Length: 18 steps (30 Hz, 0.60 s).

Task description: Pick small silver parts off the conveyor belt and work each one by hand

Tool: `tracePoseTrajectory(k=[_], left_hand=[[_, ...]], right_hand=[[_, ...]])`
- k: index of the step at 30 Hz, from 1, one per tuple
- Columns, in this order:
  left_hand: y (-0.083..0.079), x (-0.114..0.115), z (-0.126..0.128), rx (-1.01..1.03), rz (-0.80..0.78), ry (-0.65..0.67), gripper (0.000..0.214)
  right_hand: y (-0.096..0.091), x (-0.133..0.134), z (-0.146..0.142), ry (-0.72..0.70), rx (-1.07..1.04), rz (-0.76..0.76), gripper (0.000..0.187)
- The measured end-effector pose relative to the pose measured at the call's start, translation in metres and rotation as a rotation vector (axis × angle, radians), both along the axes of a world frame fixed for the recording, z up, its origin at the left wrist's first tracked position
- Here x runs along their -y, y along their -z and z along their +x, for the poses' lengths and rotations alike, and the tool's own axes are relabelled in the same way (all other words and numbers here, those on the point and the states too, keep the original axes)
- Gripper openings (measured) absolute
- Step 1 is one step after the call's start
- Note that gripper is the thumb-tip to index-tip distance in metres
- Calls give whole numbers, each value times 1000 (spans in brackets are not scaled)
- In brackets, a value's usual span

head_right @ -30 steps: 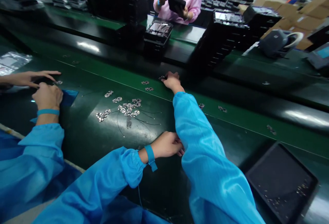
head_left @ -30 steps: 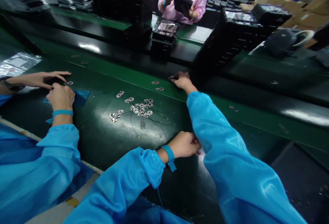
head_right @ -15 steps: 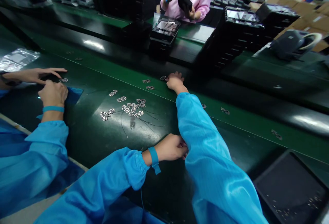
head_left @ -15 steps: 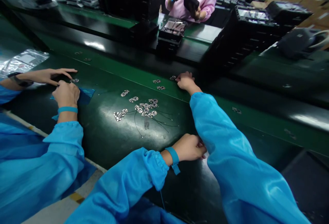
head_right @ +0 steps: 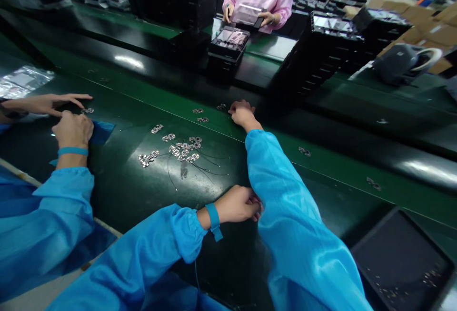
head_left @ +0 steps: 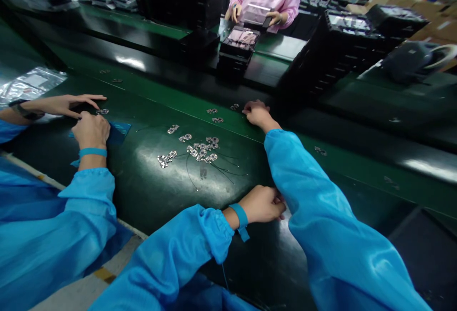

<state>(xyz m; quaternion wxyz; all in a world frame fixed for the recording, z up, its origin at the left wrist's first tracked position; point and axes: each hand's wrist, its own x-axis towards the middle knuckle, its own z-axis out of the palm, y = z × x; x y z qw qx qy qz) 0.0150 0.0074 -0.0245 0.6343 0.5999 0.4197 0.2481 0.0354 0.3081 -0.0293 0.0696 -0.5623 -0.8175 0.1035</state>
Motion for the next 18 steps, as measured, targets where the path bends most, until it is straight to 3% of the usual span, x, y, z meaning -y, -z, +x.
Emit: tracePoseTrajectory(k=[6, 11, 15, 18], left_hand=[[-8, 0, -4, -40, 51, -18, 13], [-4, 1, -3, -13, 34, -9, 13], [3, 2, 2, 64, -34, -12, 10], [6, 2, 4, 88, -51, -28, 15]], right_hand=[[7, 3, -16, 14, 24, 8, 33], [-5, 14, -26, 12, 14, -2, 37], [-28, 45, -26, -57, -35, -5, 25], [-42, 87, -16, -167, -76, -12, 18]])
